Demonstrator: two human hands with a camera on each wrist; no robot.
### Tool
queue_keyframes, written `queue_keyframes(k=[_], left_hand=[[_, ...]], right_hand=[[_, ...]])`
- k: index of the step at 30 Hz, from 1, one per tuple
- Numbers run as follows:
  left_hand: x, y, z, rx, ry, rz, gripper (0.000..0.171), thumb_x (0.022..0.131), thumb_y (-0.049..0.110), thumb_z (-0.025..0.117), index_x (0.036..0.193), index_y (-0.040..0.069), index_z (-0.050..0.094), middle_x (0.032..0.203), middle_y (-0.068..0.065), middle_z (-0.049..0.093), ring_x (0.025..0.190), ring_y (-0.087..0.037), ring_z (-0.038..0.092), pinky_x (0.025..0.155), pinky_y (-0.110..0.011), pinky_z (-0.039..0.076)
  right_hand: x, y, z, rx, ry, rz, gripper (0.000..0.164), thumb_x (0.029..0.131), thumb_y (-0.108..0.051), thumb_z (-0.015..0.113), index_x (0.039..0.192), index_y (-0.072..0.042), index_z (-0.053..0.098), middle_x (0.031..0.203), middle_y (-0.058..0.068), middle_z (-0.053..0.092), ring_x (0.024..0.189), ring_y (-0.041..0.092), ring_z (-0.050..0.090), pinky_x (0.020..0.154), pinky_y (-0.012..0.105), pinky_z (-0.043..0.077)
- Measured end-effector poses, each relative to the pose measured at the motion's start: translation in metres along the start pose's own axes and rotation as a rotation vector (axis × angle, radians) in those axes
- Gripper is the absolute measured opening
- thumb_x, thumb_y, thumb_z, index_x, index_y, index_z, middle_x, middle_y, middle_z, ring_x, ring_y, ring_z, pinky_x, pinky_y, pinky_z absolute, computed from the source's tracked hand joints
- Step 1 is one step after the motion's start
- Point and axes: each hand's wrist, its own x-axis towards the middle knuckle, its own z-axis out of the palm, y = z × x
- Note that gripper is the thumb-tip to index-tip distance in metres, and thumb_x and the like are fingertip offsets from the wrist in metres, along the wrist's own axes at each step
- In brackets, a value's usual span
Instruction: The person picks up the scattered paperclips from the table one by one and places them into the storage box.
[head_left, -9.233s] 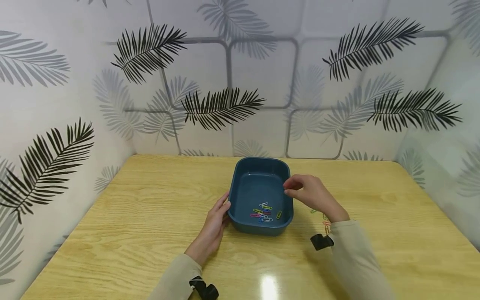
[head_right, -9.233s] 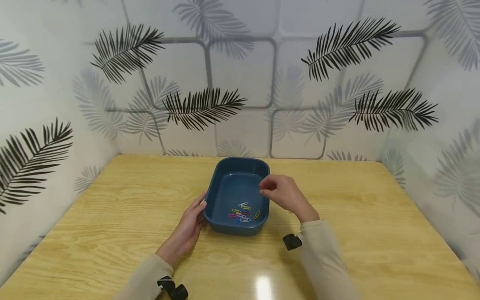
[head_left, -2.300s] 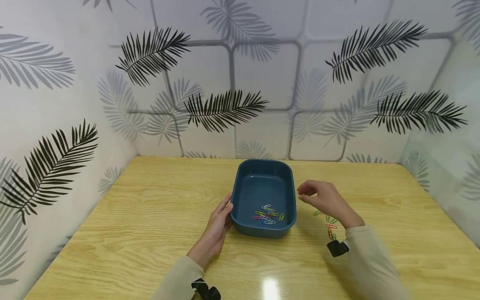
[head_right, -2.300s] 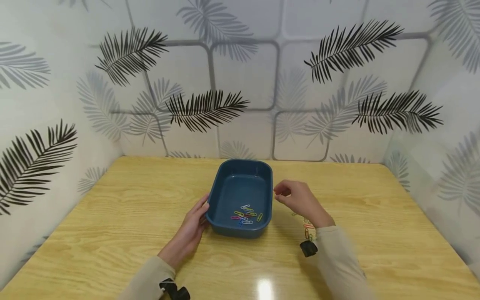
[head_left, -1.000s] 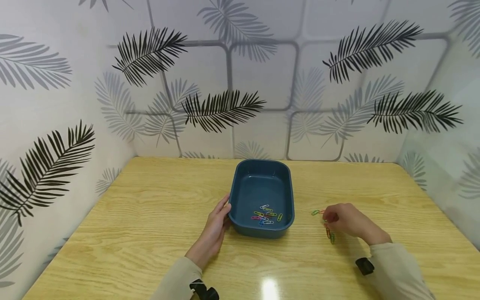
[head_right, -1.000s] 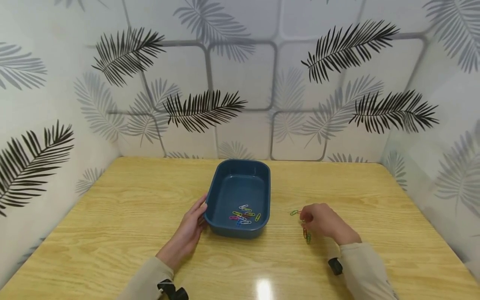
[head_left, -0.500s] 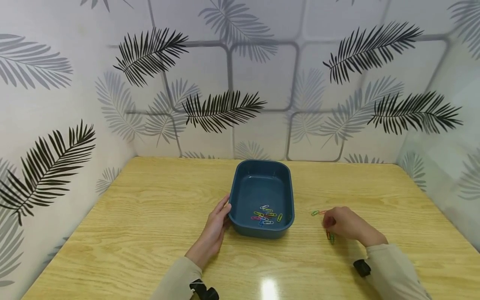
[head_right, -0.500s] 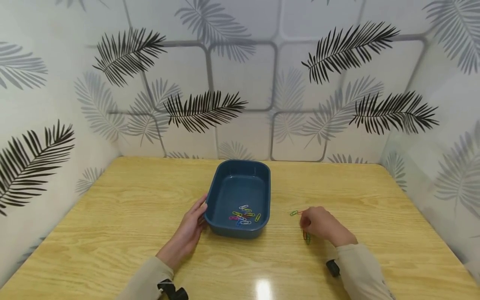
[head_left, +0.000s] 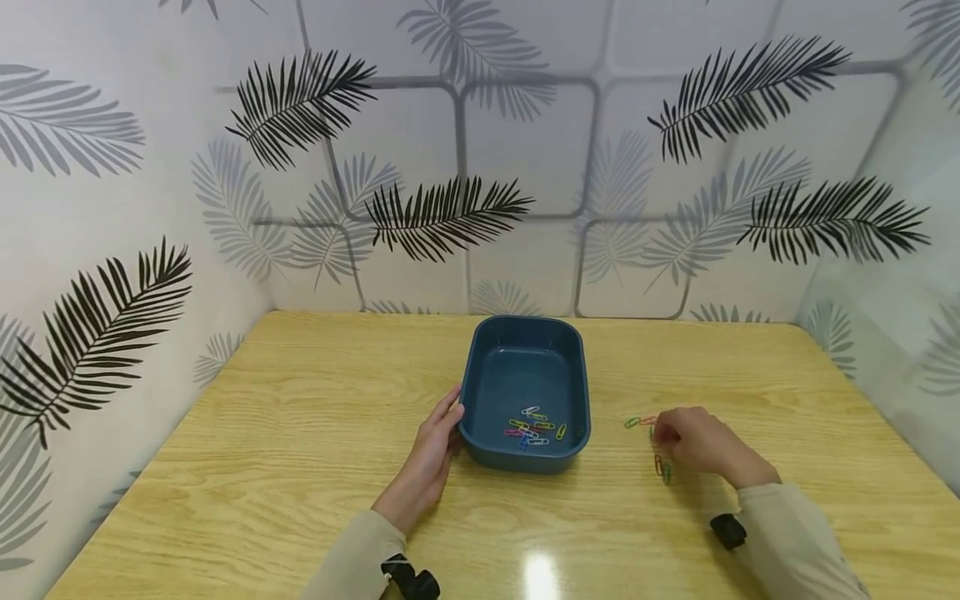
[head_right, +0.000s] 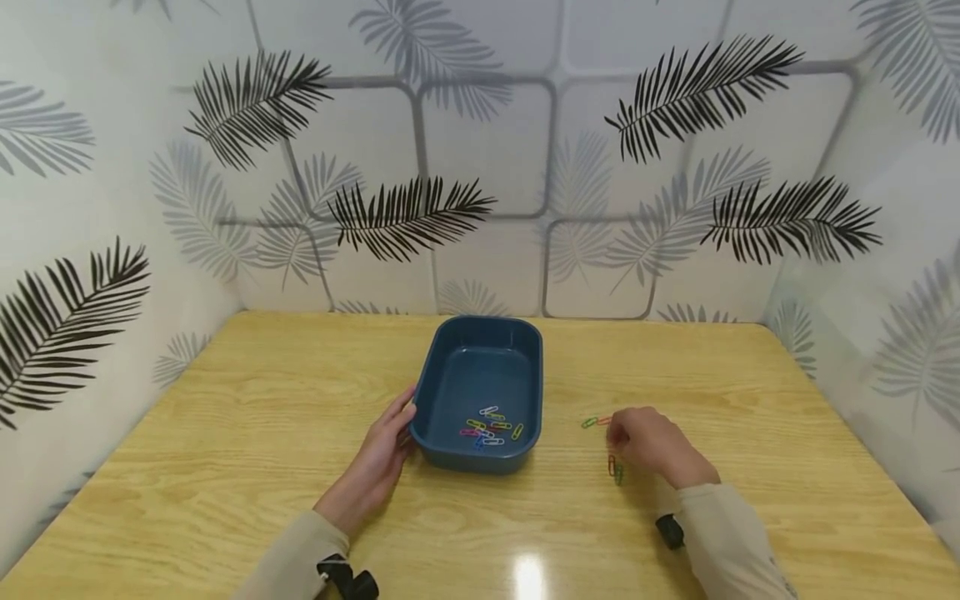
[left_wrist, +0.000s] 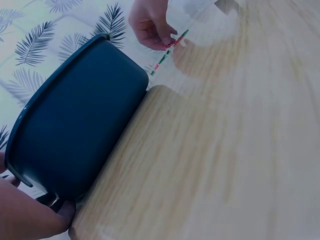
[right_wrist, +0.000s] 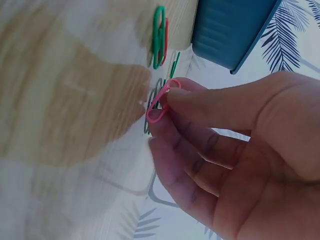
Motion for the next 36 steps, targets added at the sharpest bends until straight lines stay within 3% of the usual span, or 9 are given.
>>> queue_keyframes(k=[5, 10, 15, 24, 36], left_hand=[[-0.001, 0.001, 0.0, -0.004, 0.007, -0.006, 0.052, 0.106, 0.021, 0.038, 0.154, 0.007, 0.025, 0.153, -0.02, 0.03, 0.134, -0.036, 0.036, 0.109, -0.046, 0.026], [-0.001, 0.002, 0.0, 0.002, -0.001, -0.005, 0.052, 0.106, 0.021, 0.038, 0.154, 0.007, 0.024, 0.153, -0.02, 0.029, 0.134, -0.036, 0.036, 0.109, -0.046, 0.027], [-0.001, 0.001, 0.001, 0.003, 0.0, -0.008, 0.052, 0.106, 0.02, 0.038, 0.154, 0.007, 0.024, 0.153, -0.02, 0.029, 0.135, -0.036, 0.035, 0.109, -0.047, 0.026], [0.0, 0.001, 0.001, 0.0, 0.009, -0.012, 0.051, 0.106, 0.02, 0.038, 0.154, 0.008, 0.025, 0.154, -0.019, 0.029, 0.136, -0.035, 0.033, 0.11, -0.048, 0.024], [0.002, 0.001, 0.001, -0.006, 0.004, -0.006, 0.051, 0.106, 0.02, 0.038, 0.154, 0.008, 0.025, 0.155, -0.018, 0.027, 0.137, -0.035, 0.032, 0.111, -0.048, 0.024]], right_hand=[[0.0, 0.001, -0.001, 0.012, 0.01, 0.033, 0.009, 0.082, 0.007, 0.066, 0.081, -0.001, 0.064, 0.077, 0.001, 0.061, 0.069, 0.018, 0.057, 0.063, 0.038, 0.049], [0.002, 0.001, -0.001, 0.044, 0.073, 0.045, 0.006, 0.085, 0.005, 0.066, 0.084, -0.001, 0.063, 0.077, 0.002, 0.062, 0.068, 0.017, 0.058, 0.061, 0.037, 0.049], [0.004, -0.003, -0.004, 0.117, 0.106, 0.07, 0.002, 0.09, 0.001, 0.065, 0.089, 0.0, 0.062, 0.078, 0.001, 0.062, 0.066, 0.013, 0.056, 0.058, 0.032, 0.047], [0.02, -0.017, -0.01, 0.262, 0.181, 0.152, 0.008, 0.096, -0.006, 0.06, 0.095, 0.002, 0.062, 0.08, 0.004, 0.065, 0.073, 0.024, 0.065, 0.061, 0.031, 0.053], [0.05, -0.042, -0.018, 0.451, 0.229, 0.155, 0.01, 0.094, -0.005, 0.062, 0.095, 0.005, 0.063, 0.084, 0.01, 0.069, 0.083, 0.035, 0.068, 0.072, 0.044, 0.055]])
